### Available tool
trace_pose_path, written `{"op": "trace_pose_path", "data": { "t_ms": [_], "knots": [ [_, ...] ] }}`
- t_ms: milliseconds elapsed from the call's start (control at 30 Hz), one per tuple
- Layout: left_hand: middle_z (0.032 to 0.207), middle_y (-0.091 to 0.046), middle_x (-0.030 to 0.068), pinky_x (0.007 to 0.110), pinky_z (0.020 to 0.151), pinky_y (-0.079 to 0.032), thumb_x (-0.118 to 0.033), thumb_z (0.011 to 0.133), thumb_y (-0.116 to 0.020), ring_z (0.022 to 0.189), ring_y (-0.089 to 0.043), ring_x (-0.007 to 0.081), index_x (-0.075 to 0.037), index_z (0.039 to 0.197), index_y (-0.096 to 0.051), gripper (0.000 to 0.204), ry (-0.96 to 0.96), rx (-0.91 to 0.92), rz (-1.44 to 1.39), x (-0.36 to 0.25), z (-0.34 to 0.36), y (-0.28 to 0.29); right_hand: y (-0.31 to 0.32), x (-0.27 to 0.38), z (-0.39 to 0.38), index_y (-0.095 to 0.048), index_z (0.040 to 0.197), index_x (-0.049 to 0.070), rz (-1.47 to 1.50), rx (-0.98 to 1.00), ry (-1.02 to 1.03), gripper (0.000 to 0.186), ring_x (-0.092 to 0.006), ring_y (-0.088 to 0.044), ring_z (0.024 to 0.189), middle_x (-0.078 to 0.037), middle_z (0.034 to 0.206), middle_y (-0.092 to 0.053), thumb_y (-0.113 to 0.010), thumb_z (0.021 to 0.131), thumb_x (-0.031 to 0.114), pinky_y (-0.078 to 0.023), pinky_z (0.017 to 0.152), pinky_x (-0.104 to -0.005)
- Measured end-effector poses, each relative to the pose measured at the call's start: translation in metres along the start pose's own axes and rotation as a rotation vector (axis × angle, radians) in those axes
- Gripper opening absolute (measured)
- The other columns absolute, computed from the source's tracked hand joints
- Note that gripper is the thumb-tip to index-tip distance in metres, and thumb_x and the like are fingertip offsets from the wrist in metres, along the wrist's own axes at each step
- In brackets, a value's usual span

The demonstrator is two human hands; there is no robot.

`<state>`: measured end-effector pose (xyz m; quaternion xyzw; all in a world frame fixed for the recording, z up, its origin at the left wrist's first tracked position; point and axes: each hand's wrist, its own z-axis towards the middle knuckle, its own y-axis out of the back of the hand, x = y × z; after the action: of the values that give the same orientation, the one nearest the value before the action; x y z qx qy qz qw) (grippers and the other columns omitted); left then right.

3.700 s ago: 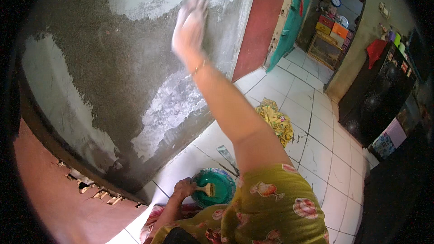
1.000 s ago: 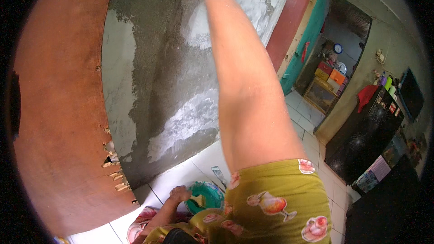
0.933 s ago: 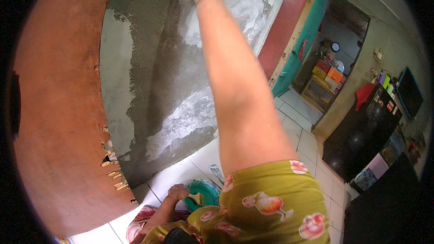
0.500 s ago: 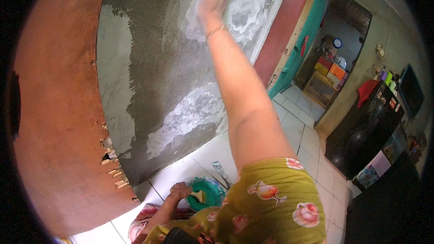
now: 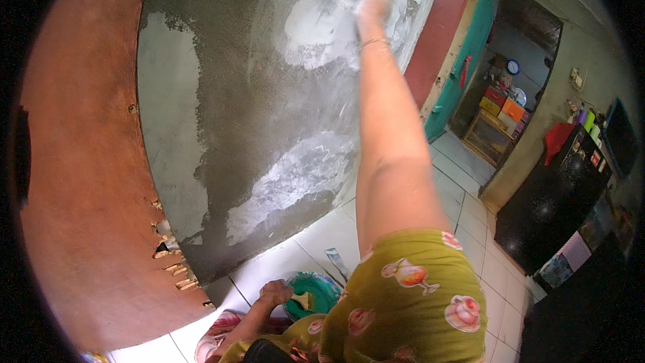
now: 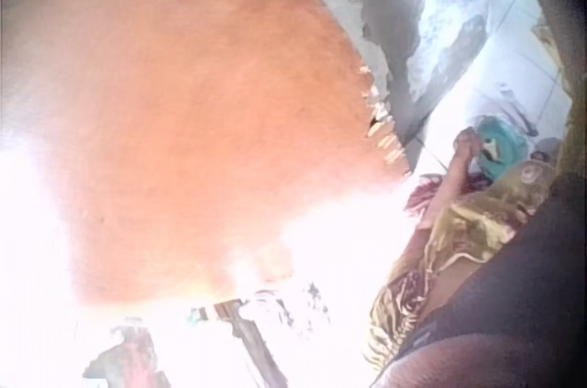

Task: The person applies a white substance to a wall using a scraper and then smooths it with a small board, occasionally applying more substance with a brush.

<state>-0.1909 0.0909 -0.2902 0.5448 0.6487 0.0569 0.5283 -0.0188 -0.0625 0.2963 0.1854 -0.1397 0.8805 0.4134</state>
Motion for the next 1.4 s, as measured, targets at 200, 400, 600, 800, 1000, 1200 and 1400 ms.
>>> {"op": "trace_pose_path", "data": {
  "t_ms": [200, 400, 600, 800, 1000, 1200, 1400],
  "knots": [
    [0.121, -0.058, 0.0231, 0.039, 0.098, -0.042, -0.043, 0.08, -0.047, 0.115, -0.056, 0.0332, -0.002, 0.117, -0.062, 0.057, 0.02, 0.038, 0.002, -0.003, 0.005, 0.003, -0.048, 0.028, -0.006, -0.064, 0.076, -0.003, -0.195, -0.071, 0.186, 0.048, -0.0387, -0.063, 0.087, -0.026, 0.087, -0.065, -0.043, 0.092, 0.037, -0.048, 0.077, -0.0447],
    [0.119, -0.059, 0.0235, 0.043, 0.098, -0.042, -0.045, 0.082, -0.046, 0.114, -0.055, 0.0364, -0.002, 0.116, -0.06, 0.057, 0.012, 0.009, 0.015, 0.016, 0.005, -0.002, -0.051, 0.03, -0.017, -0.063, 0.083, -0.004, -0.247, 0.049, 0.279, 0.046, -0.0397, -0.063, 0.086, -0.027, 0.09, -0.064, -0.04, 0.094, 0.034, -0.048, 0.077, -0.0473],
    [0.117, -0.06, 0.0237, 0.04, 0.096, -0.043, -0.042, 0.081, -0.048, 0.111, -0.058, 0.0358, -0.001, 0.115, -0.062, 0.055, -0.033, 0.016, 0.026, -0.012, 0.004, -0.003, -0.014, -0.097, 0.095, -0.065, 0.084, -0.002, -0.127, -0.102, 0.112, 0.038, -0.0353, -0.063, 0.084, -0.021, 0.091, -0.066, -0.044, 0.092, 0.029, -0.049, 0.073, -0.0387],
    [0.115, -0.061, 0.0248, 0.042, 0.095, -0.044, -0.041, 0.081, -0.048, 0.11, -0.058, 0.0361, -0.001, 0.113, -0.062, 0.054, 0.02, 0.008, 0.042, 0.005, 0.002, 0.002, -0.05, -0.035, 0.071, -0.067, 0.088, 0.0, -0.635, -0.006, 0.251, 0.043, -0.0319, -0.062, 0.096, -0.021, 0.098, -0.066, -0.045, 0.091, 0.036, -0.047, 0.081, -0.0388],
    [0.117, -0.06, 0.0249, 0.042, 0.096, -0.043, -0.042, 0.081, -0.05, 0.112, -0.057, 0.0362, -0.001, 0.116, -0.06, 0.055, 0.027, 0.022, 0.037, 0.001, 0.004, -0.001, 0.01, -0.1, 0.061, -0.064, 0.101, -0.001, -0.116, -0.174, -0.133, 0.043, -0.0307, -0.061, 0.098, -0.019, 0.1, -0.066, -0.046, 0.091, 0.036, -0.046, 0.083, -0.0405],
    [0.117, -0.059, 0.0251, 0.042, 0.096, -0.043, -0.042, 0.081, -0.05, 0.112, -0.057, 0.0363, -0.001, 0.116, -0.06, 0.054, 0.04, -0.003, 0.035, 0.007, 0.006, -0.003, -0.025, -0.067, 0.092, -0.064, 0.099, -0.002, -0.658, 0.105, 0.369, 0.034, -0.0358, -0.061, 0.098, -0.023, 0.101, -0.064, -0.053, 0.087, 0.028, -0.048, 0.083, -0.0414],
    [0.116, -0.06, 0.0251, 0.043, 0.095, -0.044, -0.041, 0.082, -0.049, 0.109, -0.058, 0.0369, -0.002, 0.116, -0.06, 0.053, 0.034, 0.023, 0.041, 0.006, 0.007, -0.001, 0.01, -0.102, 0.118, -0.064, 0.098, -0.002, -0.798, 0.157, 0.622, 0.034, -0.0381, -0.062, 0.094, -0.024, 0.098, -0.065, -0.052, 0.084, 0.026, -0.049, 0.081, -0.0424]
  ]
}}
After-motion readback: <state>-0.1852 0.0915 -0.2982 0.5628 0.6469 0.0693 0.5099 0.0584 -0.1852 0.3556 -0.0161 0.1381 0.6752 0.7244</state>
